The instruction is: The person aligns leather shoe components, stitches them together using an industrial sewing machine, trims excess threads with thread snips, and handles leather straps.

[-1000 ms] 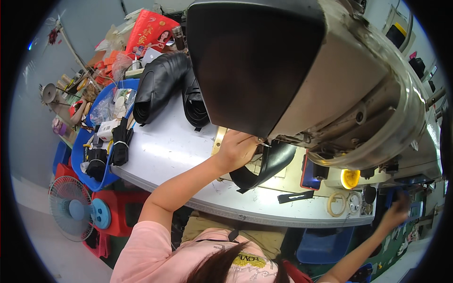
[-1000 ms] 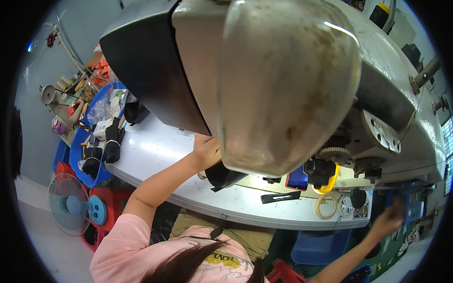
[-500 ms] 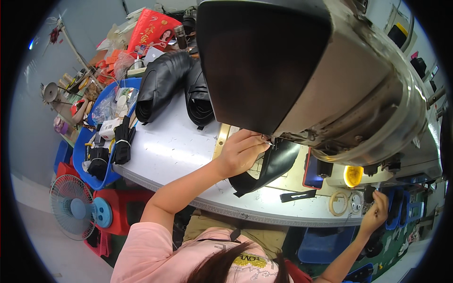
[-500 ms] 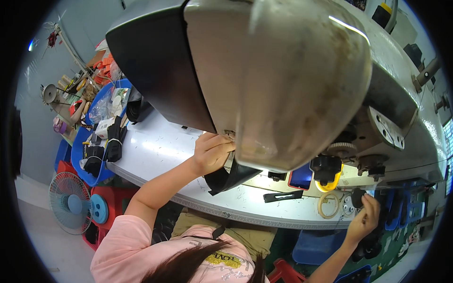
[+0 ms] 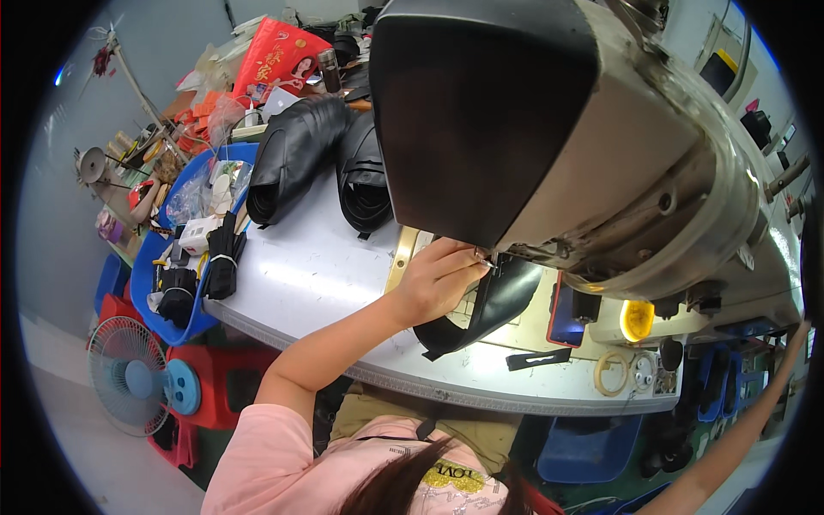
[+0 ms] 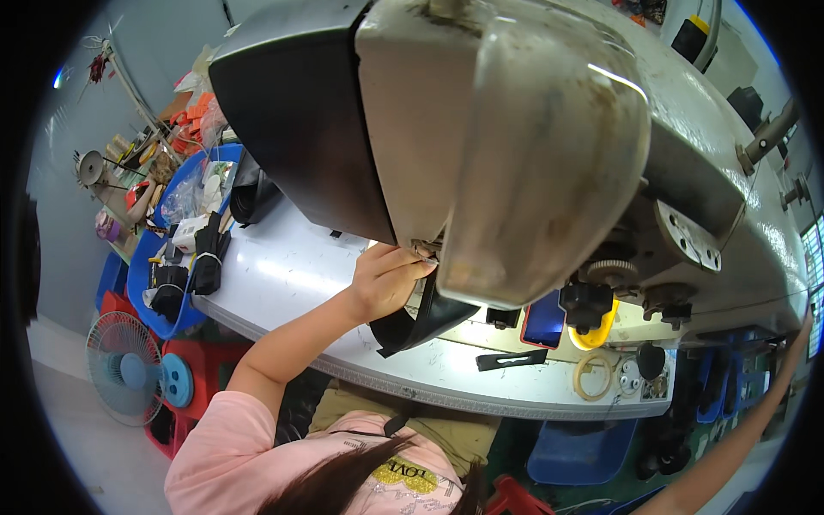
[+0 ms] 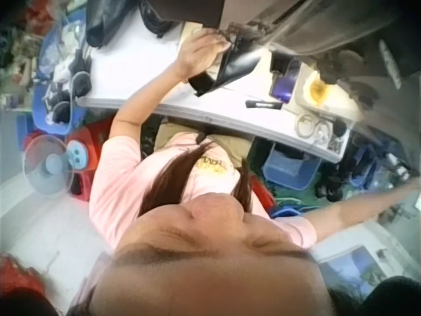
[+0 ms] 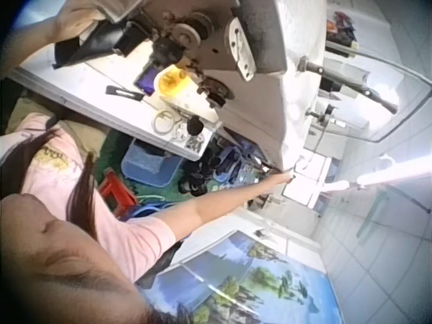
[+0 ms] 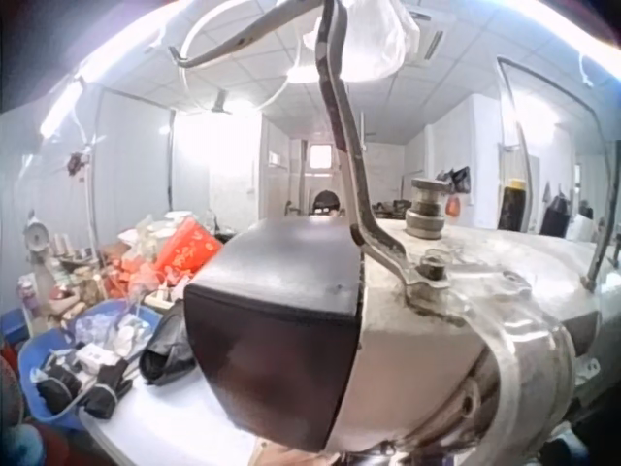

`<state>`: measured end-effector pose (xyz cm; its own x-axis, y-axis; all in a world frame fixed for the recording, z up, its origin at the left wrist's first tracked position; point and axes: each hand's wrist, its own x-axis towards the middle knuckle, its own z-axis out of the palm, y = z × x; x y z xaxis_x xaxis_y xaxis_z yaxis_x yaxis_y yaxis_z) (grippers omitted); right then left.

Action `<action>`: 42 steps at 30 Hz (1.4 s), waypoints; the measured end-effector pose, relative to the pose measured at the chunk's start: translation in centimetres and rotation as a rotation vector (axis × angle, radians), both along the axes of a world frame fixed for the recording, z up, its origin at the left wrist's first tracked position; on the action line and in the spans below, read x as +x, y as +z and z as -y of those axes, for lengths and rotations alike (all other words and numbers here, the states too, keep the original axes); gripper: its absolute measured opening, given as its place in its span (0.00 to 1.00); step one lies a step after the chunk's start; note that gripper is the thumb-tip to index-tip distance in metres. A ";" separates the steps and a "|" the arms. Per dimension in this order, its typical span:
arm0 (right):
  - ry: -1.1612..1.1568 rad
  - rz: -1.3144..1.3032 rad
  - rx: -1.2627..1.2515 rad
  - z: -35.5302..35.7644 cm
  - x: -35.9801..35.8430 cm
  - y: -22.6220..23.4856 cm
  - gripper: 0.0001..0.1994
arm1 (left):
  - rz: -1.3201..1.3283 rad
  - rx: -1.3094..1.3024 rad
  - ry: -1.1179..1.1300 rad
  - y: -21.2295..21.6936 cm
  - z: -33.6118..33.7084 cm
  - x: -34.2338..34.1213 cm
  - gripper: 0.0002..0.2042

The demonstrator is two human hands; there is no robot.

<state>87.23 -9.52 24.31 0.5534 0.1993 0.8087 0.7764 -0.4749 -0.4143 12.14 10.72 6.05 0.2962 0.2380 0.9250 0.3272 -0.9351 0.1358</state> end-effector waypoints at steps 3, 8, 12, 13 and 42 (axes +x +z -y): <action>-0.002 -0.051 -0.015 -0.4 1.2 0.9 0.19 | -0.040 0.003 0.021 0.1 0.1 -0.3 0.07; -0.001 -0.081 0.019 -0.7 1.2 0.8 0.19 | -0.069 0.029 0.028 0.1 0.1 -0.4 0.07; 0.017 -0.076 0.083 -0.9 -0.1 -0.2 0.19 | -0.046 0.039 -0.005 0.1 0.0 -0.4 0.06; 0.025 -0.071 0.106 -1.2 -0.6 -0.5 0.19 | -0.042 0.046 -0.011 0.2 -0.1 -0.4 0.06; 0.837 0.065 0.158 -5.0 -46.3 -18.7 0.05 | 0.035 -0.037 -0.005 -0.3 -0.7 0.0 0.07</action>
